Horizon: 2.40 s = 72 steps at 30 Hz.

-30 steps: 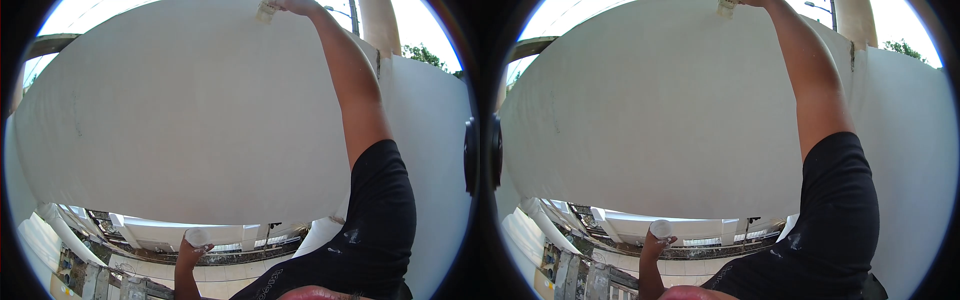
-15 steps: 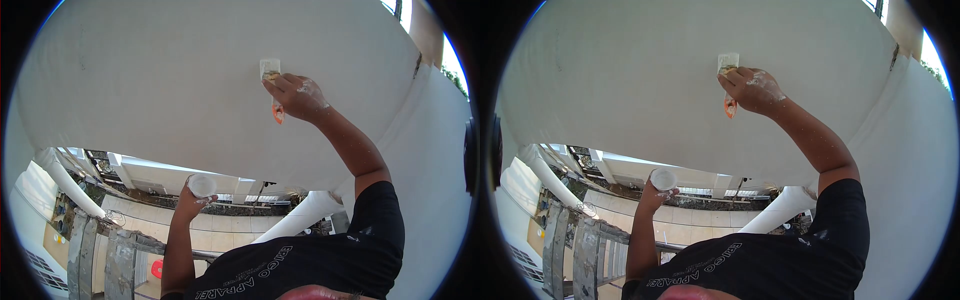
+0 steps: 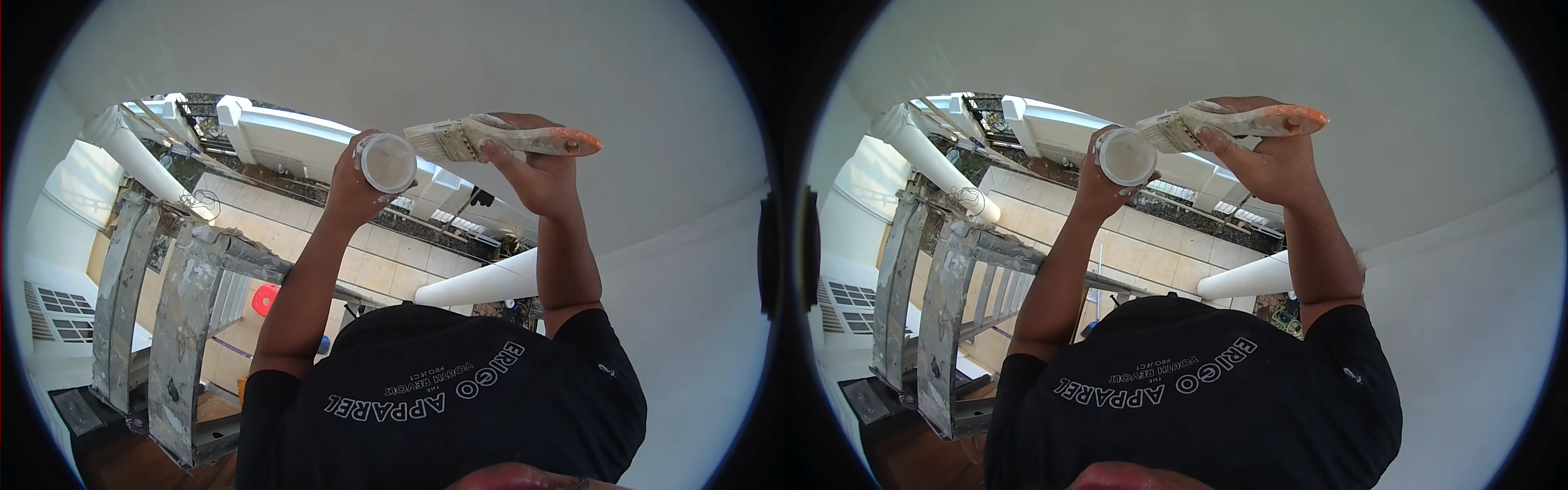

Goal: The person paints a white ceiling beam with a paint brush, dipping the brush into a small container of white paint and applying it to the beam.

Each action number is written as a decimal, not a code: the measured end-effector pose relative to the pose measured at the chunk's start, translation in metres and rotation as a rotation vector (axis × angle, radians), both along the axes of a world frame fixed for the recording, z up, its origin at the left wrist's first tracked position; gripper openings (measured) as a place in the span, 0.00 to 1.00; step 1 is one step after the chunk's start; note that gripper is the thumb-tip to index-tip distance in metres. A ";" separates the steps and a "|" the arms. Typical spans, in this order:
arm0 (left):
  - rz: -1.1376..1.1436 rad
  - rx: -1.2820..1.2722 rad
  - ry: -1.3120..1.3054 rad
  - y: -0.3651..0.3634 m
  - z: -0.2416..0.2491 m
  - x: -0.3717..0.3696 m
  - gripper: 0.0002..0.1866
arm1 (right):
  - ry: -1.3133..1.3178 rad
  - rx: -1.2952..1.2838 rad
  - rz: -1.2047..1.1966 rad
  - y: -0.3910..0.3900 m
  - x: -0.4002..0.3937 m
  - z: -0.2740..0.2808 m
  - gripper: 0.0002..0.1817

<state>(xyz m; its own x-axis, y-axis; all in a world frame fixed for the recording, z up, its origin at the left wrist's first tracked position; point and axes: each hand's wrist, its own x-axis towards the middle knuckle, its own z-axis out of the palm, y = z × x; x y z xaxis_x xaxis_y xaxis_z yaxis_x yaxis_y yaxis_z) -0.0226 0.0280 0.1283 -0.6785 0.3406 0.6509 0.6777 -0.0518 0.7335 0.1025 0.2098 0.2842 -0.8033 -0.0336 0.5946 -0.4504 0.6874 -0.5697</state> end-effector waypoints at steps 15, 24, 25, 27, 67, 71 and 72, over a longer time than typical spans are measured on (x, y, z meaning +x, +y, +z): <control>0.282 0.020 0.334 -0.001 -0.007 -0.006 0.37 | -0.346 0.220 -0.103 -0.053 -0.055 -0.044 0.18; 0.297 0.008 0.044 0.000 -0.006 -0.007 0.41 | -0.355 -0.449 -0.157 -0.027 -0.057 -0.059 0.15; 0.313 -0.036 0.002 0.000 -0.004 -0.005 0.42 | -0.351 -0.673 -0.126 -0.020 -0.058 -0.070 0.15; 0.327 -0.080 -0.037 0.000 -0.002 -0.003 0.43 | -0.342 -0.897 -0.094 -0.012 -0.060 -0.084 0.15; -0.412 0.447 -0.827 0.006 -0.001 -0.006 0.28 | 0.036 -1.429 -0.071 0.027 -0.079 -0.004 0.10; -0.488 0.526 -0.771 0.004 -0.009 -0.010 0.29 | 0.227 -0.863 -0.012 0.040 -0.094 0.086 0.13; -0.511 0.549 -0.747 0.005 -0.010 -0.011 0.30 | 0.186 -0.698 -0.052 0.037 -0.096 0.104 0.14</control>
